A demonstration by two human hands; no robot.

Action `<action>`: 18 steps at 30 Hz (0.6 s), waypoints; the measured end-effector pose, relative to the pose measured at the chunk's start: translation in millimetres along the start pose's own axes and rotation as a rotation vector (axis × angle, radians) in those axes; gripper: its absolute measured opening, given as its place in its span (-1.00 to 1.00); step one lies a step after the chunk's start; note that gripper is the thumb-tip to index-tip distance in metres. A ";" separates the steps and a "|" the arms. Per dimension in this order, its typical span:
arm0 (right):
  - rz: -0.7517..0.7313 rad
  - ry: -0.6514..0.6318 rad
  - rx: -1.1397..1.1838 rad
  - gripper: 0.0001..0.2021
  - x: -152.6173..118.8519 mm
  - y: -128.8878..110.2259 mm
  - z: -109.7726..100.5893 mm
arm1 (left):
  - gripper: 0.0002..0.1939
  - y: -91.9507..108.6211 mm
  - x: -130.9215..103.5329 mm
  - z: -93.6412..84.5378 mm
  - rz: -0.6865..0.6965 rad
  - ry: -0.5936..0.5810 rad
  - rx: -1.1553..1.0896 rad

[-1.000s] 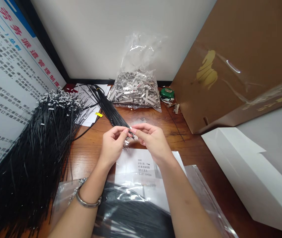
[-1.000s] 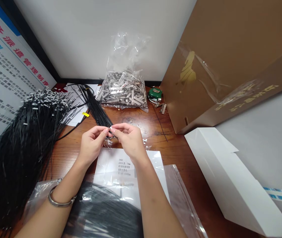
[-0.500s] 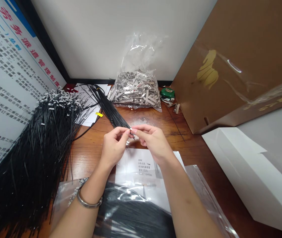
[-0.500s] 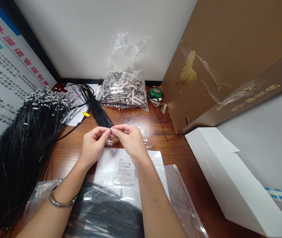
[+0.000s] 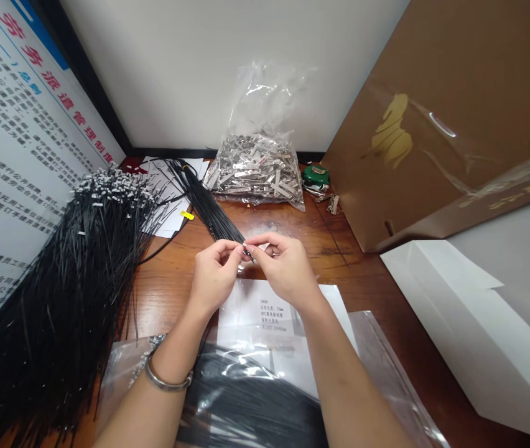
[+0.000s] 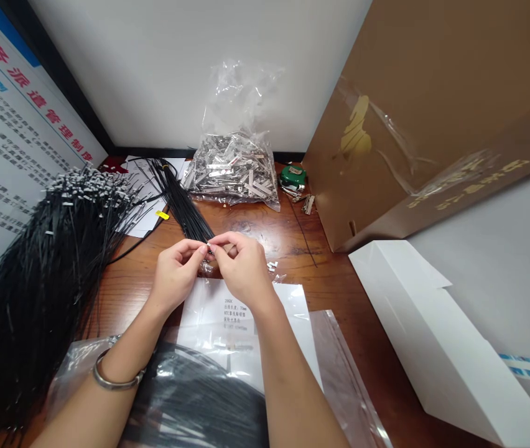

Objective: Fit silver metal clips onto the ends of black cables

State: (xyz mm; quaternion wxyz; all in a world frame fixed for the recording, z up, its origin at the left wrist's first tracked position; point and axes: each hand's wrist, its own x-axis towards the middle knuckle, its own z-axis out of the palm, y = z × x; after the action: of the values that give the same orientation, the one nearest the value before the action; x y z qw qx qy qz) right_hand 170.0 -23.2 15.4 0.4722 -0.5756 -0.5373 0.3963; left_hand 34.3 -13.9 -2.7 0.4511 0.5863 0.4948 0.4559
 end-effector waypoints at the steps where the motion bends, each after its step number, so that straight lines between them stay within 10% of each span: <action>1: -0.005 0.004 -0.019 -0.87 -0.1 0.4 0.0 | -0.82 -0.3 0.1 0.0 -0.002 0.000 -0.001; 18: 0.003 0.049 -0.039 -0.87 -2.1 0.4 0.6 | -0.82 2.7 0.4 2.0 -0.042 0.008 -0.073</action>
State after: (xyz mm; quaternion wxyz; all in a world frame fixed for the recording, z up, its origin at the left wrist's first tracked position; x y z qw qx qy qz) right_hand 169.3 -25.2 14.7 0.4733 -0.5952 -0.5322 0.3722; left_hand 36.8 -13.9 -0.3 0.4797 0.5569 0.4919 0.4666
